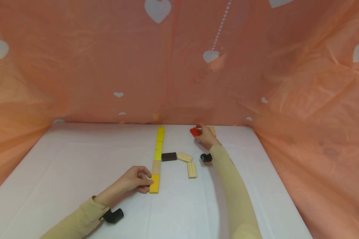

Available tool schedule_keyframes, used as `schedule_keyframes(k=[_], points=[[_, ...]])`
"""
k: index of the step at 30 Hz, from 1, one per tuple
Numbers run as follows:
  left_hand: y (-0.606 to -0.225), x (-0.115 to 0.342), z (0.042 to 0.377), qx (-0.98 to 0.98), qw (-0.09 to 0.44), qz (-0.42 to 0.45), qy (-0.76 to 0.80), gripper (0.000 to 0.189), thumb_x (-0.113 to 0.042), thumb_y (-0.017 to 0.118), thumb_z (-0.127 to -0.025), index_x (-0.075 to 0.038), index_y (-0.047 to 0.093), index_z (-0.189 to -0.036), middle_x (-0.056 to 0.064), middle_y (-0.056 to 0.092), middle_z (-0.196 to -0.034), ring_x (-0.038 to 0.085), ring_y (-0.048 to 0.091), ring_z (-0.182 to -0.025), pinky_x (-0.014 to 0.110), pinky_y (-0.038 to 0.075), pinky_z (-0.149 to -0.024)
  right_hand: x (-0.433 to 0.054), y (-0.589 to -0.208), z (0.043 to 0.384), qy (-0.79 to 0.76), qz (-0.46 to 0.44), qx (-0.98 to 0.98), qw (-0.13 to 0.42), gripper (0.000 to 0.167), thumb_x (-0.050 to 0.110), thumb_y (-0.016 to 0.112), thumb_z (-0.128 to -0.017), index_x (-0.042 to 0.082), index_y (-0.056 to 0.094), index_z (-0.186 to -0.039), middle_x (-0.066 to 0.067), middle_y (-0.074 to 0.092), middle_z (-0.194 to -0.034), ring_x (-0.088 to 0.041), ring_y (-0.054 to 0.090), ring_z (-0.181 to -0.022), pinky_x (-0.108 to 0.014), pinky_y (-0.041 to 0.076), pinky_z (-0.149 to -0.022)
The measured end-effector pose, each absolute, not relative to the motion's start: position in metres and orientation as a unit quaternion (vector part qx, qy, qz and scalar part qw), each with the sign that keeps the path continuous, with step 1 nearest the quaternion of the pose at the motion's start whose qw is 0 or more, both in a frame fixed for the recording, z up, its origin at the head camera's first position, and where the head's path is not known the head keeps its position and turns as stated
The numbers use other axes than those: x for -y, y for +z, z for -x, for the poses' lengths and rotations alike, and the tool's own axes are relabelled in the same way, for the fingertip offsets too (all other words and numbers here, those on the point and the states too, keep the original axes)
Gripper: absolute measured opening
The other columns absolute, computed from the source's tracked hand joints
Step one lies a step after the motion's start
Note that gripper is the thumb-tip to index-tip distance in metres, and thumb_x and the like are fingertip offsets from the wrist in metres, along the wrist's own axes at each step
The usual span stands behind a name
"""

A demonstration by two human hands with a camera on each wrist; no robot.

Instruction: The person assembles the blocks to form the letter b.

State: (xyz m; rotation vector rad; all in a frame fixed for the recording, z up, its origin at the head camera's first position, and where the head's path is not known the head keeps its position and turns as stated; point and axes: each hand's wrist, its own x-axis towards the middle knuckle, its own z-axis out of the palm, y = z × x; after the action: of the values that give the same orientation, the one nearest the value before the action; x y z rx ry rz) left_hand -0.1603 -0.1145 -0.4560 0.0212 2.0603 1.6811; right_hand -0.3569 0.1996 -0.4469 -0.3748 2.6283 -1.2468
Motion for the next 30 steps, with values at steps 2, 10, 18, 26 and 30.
schedule_keyframes(k=[2,10,18,26,30], points=[[-0.455,0.115,0.16,-0.754,0.239,-0.006,0.612,0.024,-0.001,0.072,-0.084,0.005,0.056,-0.099,0.014,0.062,-0.074,0.017,0.065,-0.055,0.031,0.059,-0.055,-0.201,-0.447,0.357,-0.428,0.132,-0.887,0.112,0.077,-0.008,0.064,-0.081,0.003,0.027,-0.147,-0.021,0.041,-0.142,-0.039,0.042,-0.128,-0.048,0.036,-0.108],[-0.455,0.116,0.159,-0.751,0.241,-0.008,0.615,0.024,-0.001,0.072,-0.083,0.006,0.055,-0.098,0.013,0.062,-0.073,0.016,0.065,-0.054,0.032,0.059,-0.055,-0.206,-0.446,0.356,-0.416,0.187,-0.885,0.097,0.064,-0.018,0.051,-0.078,-0.007,0.037,-0.139,-0.027,0.049,-0.132,-0.042,0.045,-0.123,-0.051,0.036,-0.107],[-0.456,0.117,0.16,-0.746,0.24,-0.014,0.621,0.024,0.0,0.072,-0.083,0.006,0.055,-0.098,0.013,0.062,-0.072,0.016,0.065,-0.055,0.032,0.059,-0.054,-0.204,-0.444,0.357,-0.374,0.162,-0.908,0.097,0.047,-0.005,0.061,-0.086,-0.001,0.051,-0.132,-0.021,0.053,-0.13,-0.036,0.049,-0.118,-0.047,0.04,-0.105],[-0.455,0.117,0.162,-0.75,0.24,-0.009,0.616,0.023,0.0,0.072,-0.083,0.006,0.056,-0.099,0.013,0.062,-0.072,0.016,0.065,-0.054,0.031,0.059,-0.055,-0.197,-0.441,0.358,-0.343,0.112,-0.925,0.12,0.045,0.011,0.068,-0.089,-0.003,0.054,-0.13,-0.021,0.054,-0.127,-0.034,0.049,-0.114,-0.047,0.04,-0.105],[-0.455,0.118,0.162,-0.748,0.242,-0.009,0.618,0.024,0.0,0.072,-0.083,0.006,0.055,-0.099,0.013,0.062,-0.073,0.016,0.065,-0.054,0.032,0.059,-0.055,-0.195,-0.441,0.358,-0.326,0.117,-0.93,0.12,0.043,0.008,0.067,-0.089,-0.004,0.054,-0.129,-0.021,0.054,-0.126,-0.034,0.048,-0.113,-0.047,0.04,-0.105]])
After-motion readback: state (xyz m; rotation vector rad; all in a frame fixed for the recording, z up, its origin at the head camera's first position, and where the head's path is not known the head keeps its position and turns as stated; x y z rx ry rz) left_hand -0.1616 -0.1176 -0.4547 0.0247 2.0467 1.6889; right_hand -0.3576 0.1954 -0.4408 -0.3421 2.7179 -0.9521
